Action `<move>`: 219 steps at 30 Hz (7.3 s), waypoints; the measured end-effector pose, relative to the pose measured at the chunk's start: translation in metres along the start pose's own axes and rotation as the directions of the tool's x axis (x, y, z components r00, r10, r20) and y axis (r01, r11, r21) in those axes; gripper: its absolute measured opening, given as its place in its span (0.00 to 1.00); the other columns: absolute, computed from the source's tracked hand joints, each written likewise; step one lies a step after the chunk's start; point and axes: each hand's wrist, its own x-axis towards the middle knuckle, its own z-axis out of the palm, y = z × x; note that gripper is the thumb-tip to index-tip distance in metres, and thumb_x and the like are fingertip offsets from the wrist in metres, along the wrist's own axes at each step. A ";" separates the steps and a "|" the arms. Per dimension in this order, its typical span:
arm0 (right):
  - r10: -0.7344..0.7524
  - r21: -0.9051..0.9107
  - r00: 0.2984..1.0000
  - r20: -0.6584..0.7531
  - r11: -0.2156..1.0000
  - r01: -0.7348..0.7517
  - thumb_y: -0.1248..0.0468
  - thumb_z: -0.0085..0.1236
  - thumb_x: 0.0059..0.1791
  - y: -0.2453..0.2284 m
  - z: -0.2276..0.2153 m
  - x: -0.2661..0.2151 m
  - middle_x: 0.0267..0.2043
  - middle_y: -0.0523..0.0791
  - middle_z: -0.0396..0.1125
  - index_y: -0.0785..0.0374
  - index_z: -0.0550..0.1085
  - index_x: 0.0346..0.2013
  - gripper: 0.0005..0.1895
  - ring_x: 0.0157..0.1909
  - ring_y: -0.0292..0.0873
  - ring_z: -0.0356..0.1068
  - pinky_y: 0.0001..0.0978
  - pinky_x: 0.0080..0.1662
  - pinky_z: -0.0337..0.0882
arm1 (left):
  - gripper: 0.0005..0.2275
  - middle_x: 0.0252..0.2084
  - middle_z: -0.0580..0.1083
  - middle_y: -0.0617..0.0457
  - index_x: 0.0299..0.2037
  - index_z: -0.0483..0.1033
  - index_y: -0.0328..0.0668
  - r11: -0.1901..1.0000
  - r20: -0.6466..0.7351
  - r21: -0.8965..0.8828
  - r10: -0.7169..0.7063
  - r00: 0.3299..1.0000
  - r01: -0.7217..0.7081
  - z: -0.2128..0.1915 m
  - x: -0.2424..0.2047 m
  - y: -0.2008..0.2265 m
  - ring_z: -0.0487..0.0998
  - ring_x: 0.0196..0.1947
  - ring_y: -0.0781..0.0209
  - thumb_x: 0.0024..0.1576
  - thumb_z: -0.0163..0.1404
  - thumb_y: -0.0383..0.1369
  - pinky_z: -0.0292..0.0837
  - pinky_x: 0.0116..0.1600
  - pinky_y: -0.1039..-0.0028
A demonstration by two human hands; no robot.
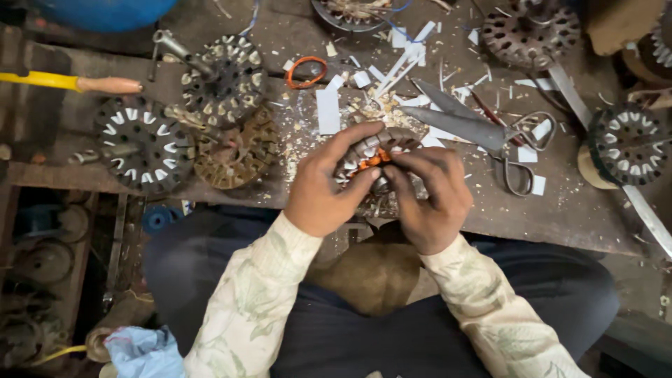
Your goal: The person sits on the floor and assembles a motor stator by hand. They insert small white rectangular insulating pieces into the slots of a laminated metal core, then wrap copper wire around the core to secure the pieces. The person uses a pair of scissors to trim the wire and a small metal ring to assist in the assembly process.
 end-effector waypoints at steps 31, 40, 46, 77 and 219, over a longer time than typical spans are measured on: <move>-0.174 -0.174 0.980 0.101 0.966 0.190 0.81 0.51 0.39 0.013 0.003 -0.014 0.48 0.50 0.67 0.62 0.77 0.52 0.28 0.51 0.55 0.68 0.47 0.55 0.66 | 0.09 0.67 0.66 0.34 0.52 0.74 0.36 0.655 -0.182 0.737 0.432 0.883 -0.168 0.031 -0.025 0.009 0.71 0.66 0.33 0.63 0.52 0.25 0.70 0.66 0.53; -0.193 -0.149 0.971 0.142 0.965 0.214 0.81 0.50 0.36 0.007 0.003 -0.016 0.49 0.50 0.67 0.63 0.76 0.55 0.33 0.53 0.55 0.68 0.47 0.58 0.67 | 0.07 0.66 0.71 0.41 0.52 0.75 0.35 0.730 -0.225 0.670 0.375 0.899 -0.137 0.028 -0.029 0.006 0.74 0.67 0.37 0.65 0.50 0.22 0.75 0.65 0.56; -0.136 -0.133 0.990 0.040 0.981 0.140 0.85 0.46 0.45 0.005 -0.026 -0.002 0.53 0.51 0.70 0.64 0.76 0.54 0.26 0.47 0.52 0.74 0.35 0.46 0.73 | 0.06 0.67 0.71 0.44 0.50 0.75 0.34 0.710 -0.192 0.685 0.393 0.899 -0.165 0.028 -0.032 0.002 0.74 0.67 0.39 0.64 0.52 0.21 0.76 0.60 0.61; 0.250 -0.437 0.939 0.234 0.890 -0.128 0.66 0.71 0.45 0.089 -0.029 0.003 0.42 0.53 0.71 0.61 0.80 0.42 0.12 0.39 0.58 0.73 0.48 0.41 0.71 | 0.16 0.56 0.75 0.50 0.59 0.70 0.43 0.930 -0.077 0.154 0.349 0.934 -0.335 -0.001 -0.042 0.052 0.78 0.56 0.54 0.63 0.57 0.22 0.73 0.63 0.68; 0.233 -0.382 0.907 0.352 0.920 -0.088 0.57 0.76 0.40 0.118 -0.111 0.030 0.41 0.52 0.72 0.62 0.70 0.60 0.37 0.40 0.54 0.73 0.44 0.42 0.72 | 0.10 0.46 0.75 0.52 0.53 0.80 0.28 0.777 0.043 -0.601 -0.201 0.979 0.186 0.029 -0.002 0.078 0.76 0.38 0.69 0.63 0.51 0.18 0.74 0.45 0.78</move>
